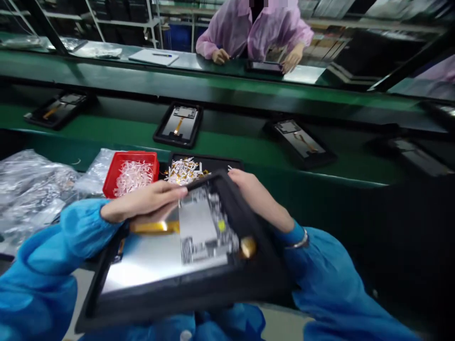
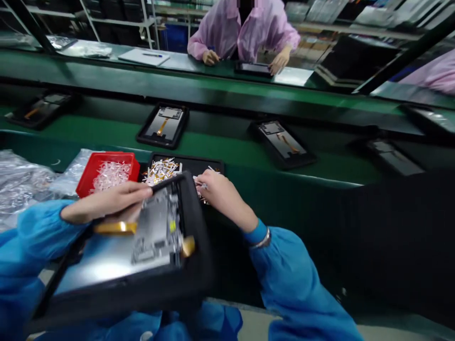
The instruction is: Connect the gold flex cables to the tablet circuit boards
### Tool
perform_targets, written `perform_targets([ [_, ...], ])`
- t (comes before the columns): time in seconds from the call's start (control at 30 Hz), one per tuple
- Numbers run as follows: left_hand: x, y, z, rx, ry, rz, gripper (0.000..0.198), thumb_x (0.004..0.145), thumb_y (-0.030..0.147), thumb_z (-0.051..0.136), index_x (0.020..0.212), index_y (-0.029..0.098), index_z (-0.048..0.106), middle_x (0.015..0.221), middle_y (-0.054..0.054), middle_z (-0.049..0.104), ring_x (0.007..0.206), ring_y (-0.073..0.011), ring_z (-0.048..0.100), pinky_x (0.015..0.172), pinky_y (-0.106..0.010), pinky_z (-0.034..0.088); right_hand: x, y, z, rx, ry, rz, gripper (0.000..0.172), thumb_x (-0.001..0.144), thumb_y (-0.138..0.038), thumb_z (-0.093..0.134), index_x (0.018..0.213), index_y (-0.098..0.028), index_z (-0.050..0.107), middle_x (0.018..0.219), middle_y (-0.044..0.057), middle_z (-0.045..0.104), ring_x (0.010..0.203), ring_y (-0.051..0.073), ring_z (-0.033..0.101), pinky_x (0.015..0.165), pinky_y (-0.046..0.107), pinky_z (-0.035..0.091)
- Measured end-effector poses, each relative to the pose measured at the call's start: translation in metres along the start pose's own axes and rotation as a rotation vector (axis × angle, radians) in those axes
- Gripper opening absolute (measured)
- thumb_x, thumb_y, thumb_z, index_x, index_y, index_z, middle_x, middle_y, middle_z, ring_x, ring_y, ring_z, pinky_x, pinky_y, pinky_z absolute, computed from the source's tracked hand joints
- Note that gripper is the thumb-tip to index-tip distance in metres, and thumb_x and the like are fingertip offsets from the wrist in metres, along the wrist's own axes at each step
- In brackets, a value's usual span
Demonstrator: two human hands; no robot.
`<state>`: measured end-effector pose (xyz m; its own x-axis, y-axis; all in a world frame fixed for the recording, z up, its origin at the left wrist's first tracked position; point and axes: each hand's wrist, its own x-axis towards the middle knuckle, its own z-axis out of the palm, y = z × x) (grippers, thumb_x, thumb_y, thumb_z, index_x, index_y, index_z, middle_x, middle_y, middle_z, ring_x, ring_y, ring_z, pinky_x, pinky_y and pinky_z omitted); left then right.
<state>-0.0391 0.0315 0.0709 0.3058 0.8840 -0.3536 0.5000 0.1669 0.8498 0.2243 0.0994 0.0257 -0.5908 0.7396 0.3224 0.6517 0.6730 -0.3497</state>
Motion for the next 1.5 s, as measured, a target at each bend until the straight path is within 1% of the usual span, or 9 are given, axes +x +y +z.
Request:
perform_targets([
  [0.1, -0.008, -0.022, 0.020, 0.245, -0.121, 0.110, 0.039, 0.088, 0.058, 0.061, 0.086, 0.019, 0.068, 0.062, 0.002, 0.058, 0.055, -0.0111, 0.052, 0.050, -0.020, 0.032, 0.017, 0.020, 0.008, 0.011, -0.108, 0.110, 0.008, 0.081, -0.012, 0.065, 0.082, -0.016, 0.072, 0.084, 0.007, 0.066, 0.069, 0.015, 0.060, 0.063, 0.026, 0.045],
  [0.23, -0.001, -0.033, 0.042, 0.477, -0.130, 0.289, 0.030, 0.095, 0.046, 0.057, 0.095, 0.018, 0.067, 0.080, -0.004, 0.064, 0.068, -0.0170, 0.058, 0.063, -0.025, 0.040, 0.032, 0.031, 0.005, 0.061, -0.220, 0.176, 0.009, 0.081, -0.017, 0.068, 0.090, -0.018, 0.072, 0.094, 0.006, 0.064, 0.070, 0.013, 0.056, 0.069, 0.027, 0.043],
  [0.37, 0.006, -0.030, 0.040, 0.594, -0.086, 0.502, 0.029, 0.101, 0.035, 0.045, 0.098, 0.016, 0.066, 0.109, -0.011, 0.062, 0.098, -0.0234, 0.058, 0.089, -0.038, 0.046, 0.038, 0.032, 0.009, 0.116, -0.293, 0.167, 0.002, 0.082, -0.017, 0.068, 0.084, -0.017, 0.069, 0.093, 0.004, 0.059, 0.069, 0.011, 0.053, 0.070, 0.026, 0.042],
  [0.5, 0.013, -0.031, 0.031, 0.613, -0.043, 0.615, 0.031, 0.103, 0.033, 0.039, 0.096, 0.016, 0.064, 0.104, -0.008, 0.061, 0.092, -0.0177, 0.058, 0.085, -0.032, 0.049, 0.038, 0.034, 0.012, 0.142, -0.283, 0.150, 0.007, 0.084, -0.018, 0.066, 0.079, -0.016, 0.062, 0.089, 0.003, 0.055, 0.069, 0.011, 0.050, 0.069, 0.027, 0.039],
  [0.77, 0.042, -0.025, 0.026, 0.594, 0.217, 0.614, 0.027, 0.102, 0.038, 0.045, 0.104, 0.014, 0.058, 0.102, -0.009, 0.058, 0.093, -0.0208, 0.055, 0.084, -0.035, 0.047, 0.020, -0.003, -0.007, 0.264, -0.155, -0.009, 0.008, 0.093, -0.025, 0.059, 0.092, -0.018, 0.062, 0.097, 0.004, 0.054, 0.065, 0.010, 0.049, 0.062, 0.025, 0.041],
  [1.03, 0.039, -0.012, 0.033, 0.390, 0.113, 0.687, 0.016, 0.096, 0.018, 0.050, 0.081, 0.016, 0.056, 0.081, 0.000, 0.052, 0.075, -0.0115, 0.048, 0.069, -0.023, 0.039, -0.005, -0.036, 0.000, 0.302, -0.042, -0.086, 0.003, 0.089, -0.017, 0.062, 0.086, -0.016, 0.064, 0.082, 0.002, 0.058, 0.062, 0.009, 0.051, 0.055, 0.022, 0.039],
  [1.17, 0.030, -0.011, 0.034, 0.229, 0.117, 0.622, 0.023, 0.096, 0.022, 0.053, 0.074, 0.016, 0.054, 0.074, 0.003, 0.052, 0.072, -0.0098, 0.048, 0.070, -0.022, 0.039, -0.019, -0.044, 0.006, 0.642, -0.038, 0.147, 0.008, 0.088, -0.026, 0.067, 0.087, -0.018, 0.067, 0.078, -0.001, 0.068, 0.047, 0.007, 0.056, 0.049, 0.023, 0.043],
  [1.3, 0.021, -0.009, 0.037, 0.103, 0.054, 0.581, 0.024, 0.097, 0.026, 0.055, 0.076, 0.016, 0.061, 0.072, 0.003, 0.056, 0.070, -0.0091, 0.052, 0.068, -0.021, 0.042, -0.032, -0.059, 0.008, 0.990, -0.083, 0.398, 0.030, 0.079, -0.040, 0.079, 0.099, -0.019, 0.072, 0.066, -0.001, 0.072, 0.052, 0.018, 0.070, 0.055, 0.028, 0.055],
  [1.5, 0.007, -0.006, 0.046, 0.124, -0.038, 0.585, 0.016, 0.097, 0.019, 0.057, 0.084, 0.016, 0.067, 0.076, 0.003, 0.061, 0.070, -0.0069, 0.055, 0.066, -0.019, 0.043, -0.045, -0.067, 0.006, 1.096, -0.032, 0.485, 0.015, 0.081, -0.033, 0.078, 0.086, -0.019, 0.075, 0.060, -0.002, 0.071, 0.049, 0.016, 0.069, 0.057, 0.027, 0.059],
])
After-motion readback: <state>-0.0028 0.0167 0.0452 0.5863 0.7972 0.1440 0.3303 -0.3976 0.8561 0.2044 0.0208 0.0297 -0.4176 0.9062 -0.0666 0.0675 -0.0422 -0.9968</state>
